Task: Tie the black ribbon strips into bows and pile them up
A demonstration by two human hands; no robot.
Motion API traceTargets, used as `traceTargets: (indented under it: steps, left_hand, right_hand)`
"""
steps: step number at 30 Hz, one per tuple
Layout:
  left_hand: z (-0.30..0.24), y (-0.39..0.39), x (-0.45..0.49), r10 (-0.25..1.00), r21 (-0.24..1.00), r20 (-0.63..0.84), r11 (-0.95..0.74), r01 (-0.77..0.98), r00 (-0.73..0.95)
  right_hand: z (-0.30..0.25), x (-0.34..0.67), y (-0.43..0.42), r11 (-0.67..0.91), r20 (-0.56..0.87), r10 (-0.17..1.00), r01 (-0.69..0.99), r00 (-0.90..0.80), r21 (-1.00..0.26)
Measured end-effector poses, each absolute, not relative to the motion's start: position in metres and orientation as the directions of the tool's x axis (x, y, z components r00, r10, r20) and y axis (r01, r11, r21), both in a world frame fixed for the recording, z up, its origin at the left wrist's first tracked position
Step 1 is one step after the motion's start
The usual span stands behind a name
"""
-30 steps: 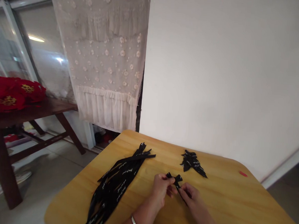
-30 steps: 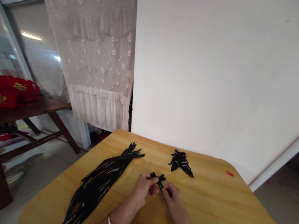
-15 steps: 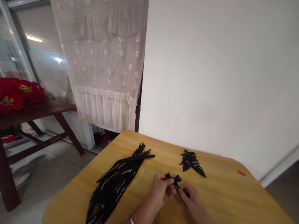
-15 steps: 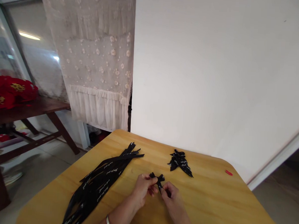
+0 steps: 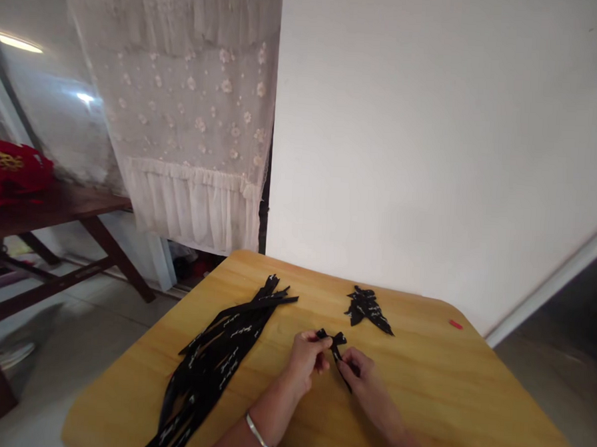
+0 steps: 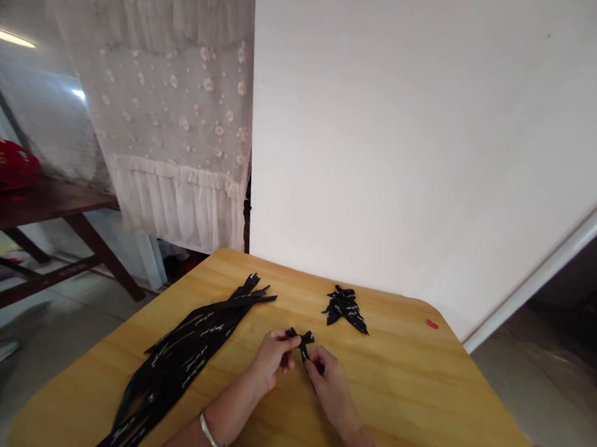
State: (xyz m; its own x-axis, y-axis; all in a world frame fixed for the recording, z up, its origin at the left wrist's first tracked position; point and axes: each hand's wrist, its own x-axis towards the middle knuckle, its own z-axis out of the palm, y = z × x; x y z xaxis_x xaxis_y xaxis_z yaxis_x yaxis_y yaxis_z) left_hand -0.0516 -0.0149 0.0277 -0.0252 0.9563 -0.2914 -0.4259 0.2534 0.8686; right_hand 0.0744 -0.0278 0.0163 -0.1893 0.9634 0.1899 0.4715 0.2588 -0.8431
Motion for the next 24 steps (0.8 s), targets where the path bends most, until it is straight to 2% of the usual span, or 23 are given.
traceTargets:
  steps: [12, 18, 22, 24]
  left_hand:
    - [0.028, -0.016, -0.056, 0.952, 0.839, -0.304, 0.284, -0.464, 0.034]
    - [0.027, -0.017, -0.054, 0.936, 0.732, -0.310, 0.347, -0.586, 0.167]
    - [0.027, -0.019, -0.051, 0.933, 0.723, -0.323, 0.350, -0.596, 0.156]
    - [0.026, -0.019, -0.051, 0.943, 0.743, -0.306, 0.324, -0.585, 0.133]
  right_hand:
    - [0.022, 0.075, -0.029, 0.263, 0.188, 0.962, 0.499, -0.196, -0.826]
    - [0.035, 0.070, -0.036, 0.332, 0.194, 0.938, 0.573, -0.289, -0.749]
    - [0.039, 0.077, -0.032, 0.331, 0.139, 0.919, 0.525, -0.370, -0.784]
    - [0.043, 0.084, -0.026, 0.279, 0.105, 0.935, 0.516, -0.339, -0.810]
